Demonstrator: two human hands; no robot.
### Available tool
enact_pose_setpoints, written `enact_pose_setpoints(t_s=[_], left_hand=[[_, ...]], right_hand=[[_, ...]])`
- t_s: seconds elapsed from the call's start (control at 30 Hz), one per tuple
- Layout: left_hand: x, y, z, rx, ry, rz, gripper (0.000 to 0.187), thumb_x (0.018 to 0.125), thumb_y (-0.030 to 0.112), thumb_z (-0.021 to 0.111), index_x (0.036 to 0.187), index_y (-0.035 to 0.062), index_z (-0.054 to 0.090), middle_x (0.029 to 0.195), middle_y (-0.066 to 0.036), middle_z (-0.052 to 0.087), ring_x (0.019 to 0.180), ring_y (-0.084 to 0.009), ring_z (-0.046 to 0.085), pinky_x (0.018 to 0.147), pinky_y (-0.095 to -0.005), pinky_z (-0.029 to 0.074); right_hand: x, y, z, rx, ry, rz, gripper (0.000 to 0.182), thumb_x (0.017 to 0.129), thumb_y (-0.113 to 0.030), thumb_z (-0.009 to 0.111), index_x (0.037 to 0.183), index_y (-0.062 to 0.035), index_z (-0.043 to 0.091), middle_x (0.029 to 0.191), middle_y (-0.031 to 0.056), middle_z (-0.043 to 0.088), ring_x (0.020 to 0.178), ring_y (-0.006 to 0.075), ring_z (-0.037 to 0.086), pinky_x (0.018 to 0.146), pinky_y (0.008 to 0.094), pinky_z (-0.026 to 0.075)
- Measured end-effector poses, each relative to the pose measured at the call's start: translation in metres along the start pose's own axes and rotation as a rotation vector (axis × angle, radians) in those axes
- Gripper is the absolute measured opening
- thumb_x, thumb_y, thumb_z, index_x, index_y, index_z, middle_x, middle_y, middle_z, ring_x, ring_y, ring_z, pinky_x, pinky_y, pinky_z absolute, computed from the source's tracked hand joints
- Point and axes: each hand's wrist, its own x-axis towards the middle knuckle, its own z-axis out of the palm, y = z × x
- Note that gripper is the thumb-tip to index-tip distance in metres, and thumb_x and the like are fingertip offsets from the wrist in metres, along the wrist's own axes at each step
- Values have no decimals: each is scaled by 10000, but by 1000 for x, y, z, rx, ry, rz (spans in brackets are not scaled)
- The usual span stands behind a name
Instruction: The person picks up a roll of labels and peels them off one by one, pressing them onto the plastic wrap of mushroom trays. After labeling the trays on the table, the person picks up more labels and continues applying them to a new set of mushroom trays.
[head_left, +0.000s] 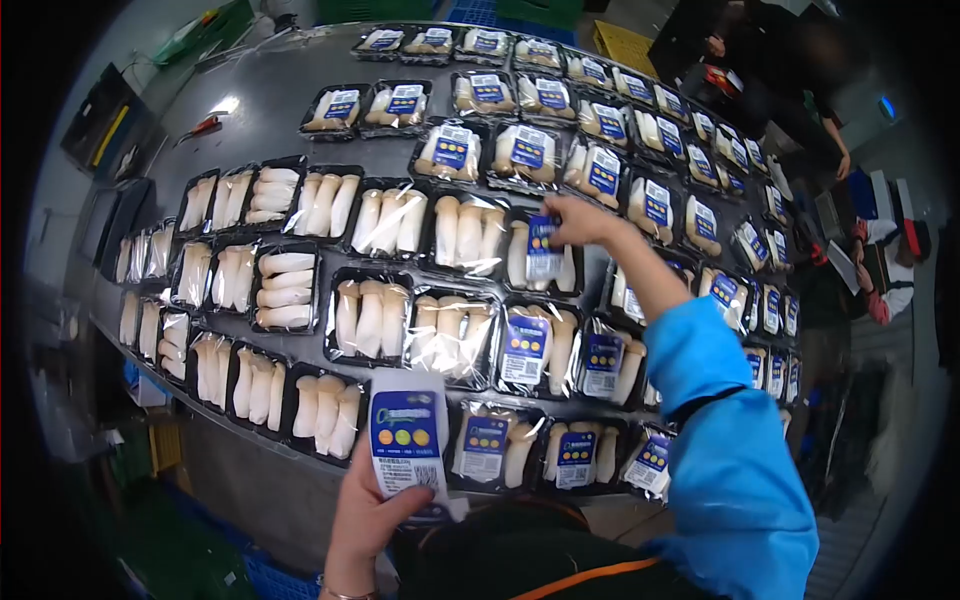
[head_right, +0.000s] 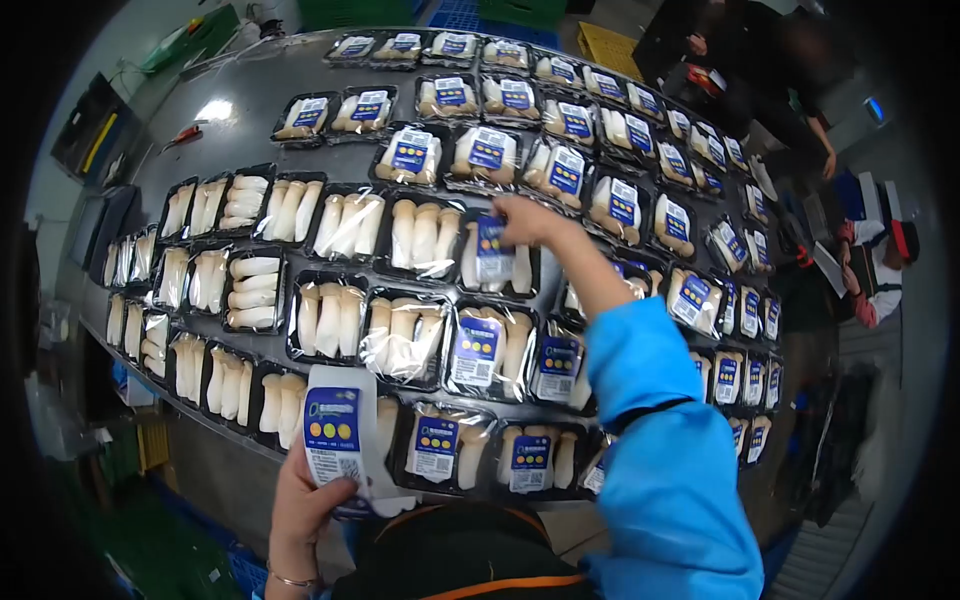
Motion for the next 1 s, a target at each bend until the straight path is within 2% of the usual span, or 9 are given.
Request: enact_pose_setpoints(t_s=[0.1,0.2,0.27,0.4,0.5,0.63,0.73,0.87,1.0], left_hand=[[-12,31,13,44,154,214,799,679,-152,598,1359,28,220,1064,-74,567,960,-132,565,729,-266,494],[-34,22,-12,15,202,80,859,534,-93,648,1319,-24,306,1180,-155,494,1019,-223,547,848,-312,465],[-35,6,-32,48,98,47,689,634,-42,643,1272,-24,381,1092,-137,555,973,-184,563,835,-280,457],[-17,12,-7,269,51,135,492,771,-76,555,1236,10,419,924,-121,634,837,-144,605,690,-258,487],[-12,20,-2,309,124,151,225,800,-21,566,1020,1,603,833,-112,658,727,-112,613,626,-232,478],[-11,23,-9,775,82,268,112,795,36,609,898,25,653,701,-100,651,593,-79,594,533,-227,460],[-5,-5,-24,658,-10,35,151,801,169,647,824,20,660,579,-52,605,521,-64,558,463,-240,435],[-9,-37,-47,338,87,-235,160,766,100,667,911,35,643,714,-49,624,659,-107,596,572,-243,474],[-16,17,-45,-128,188,72,677,650,-88,665,1266,24,409,1098,-127,548,949,-189,574,758,-306,502]], right_hand=[[12,30,47,-10,170,146,509,554,-126,756,1006,-41,538,936,155,568,893,290,547,800,345,440],[-17,11,67,-174,445,114,479,593,-157,748,1019,-54,555,950,165,573,919,314,543,819,356,436],[-32,2,70,-328,710,30,436,629,-176,733,1015,-59,569,950,167,580,930,324,541,824,361,435],[-52,-28,77,-240,242,92,262,774,-120,559,1023,-56,609,936,160,608,878,327,571,813,400,450],[-110,-166,57,728,104,-10,293,833,-251,601,1030,-34,603,973,90,631,899,131,573,781,279,451],[-154,-248,58,650,-24,-473,213,790,-213,644,920,-45,623,846,81,601,831,238,583,755,324,462],[-129,-239,38,267,300,-771,160,760,-142,648,891,-53,626,766,66,579,770,250,575,704,341,470],[-12,-171,-22,491,153,-85,295,718,-98,663,992,-32,576,905,110,617,834,174,602,687,287,480],[94,-71,48,208,142,28,574,570,-182,746,1074,-25,519,1008,159,590,909,256,589,812,334,463]])
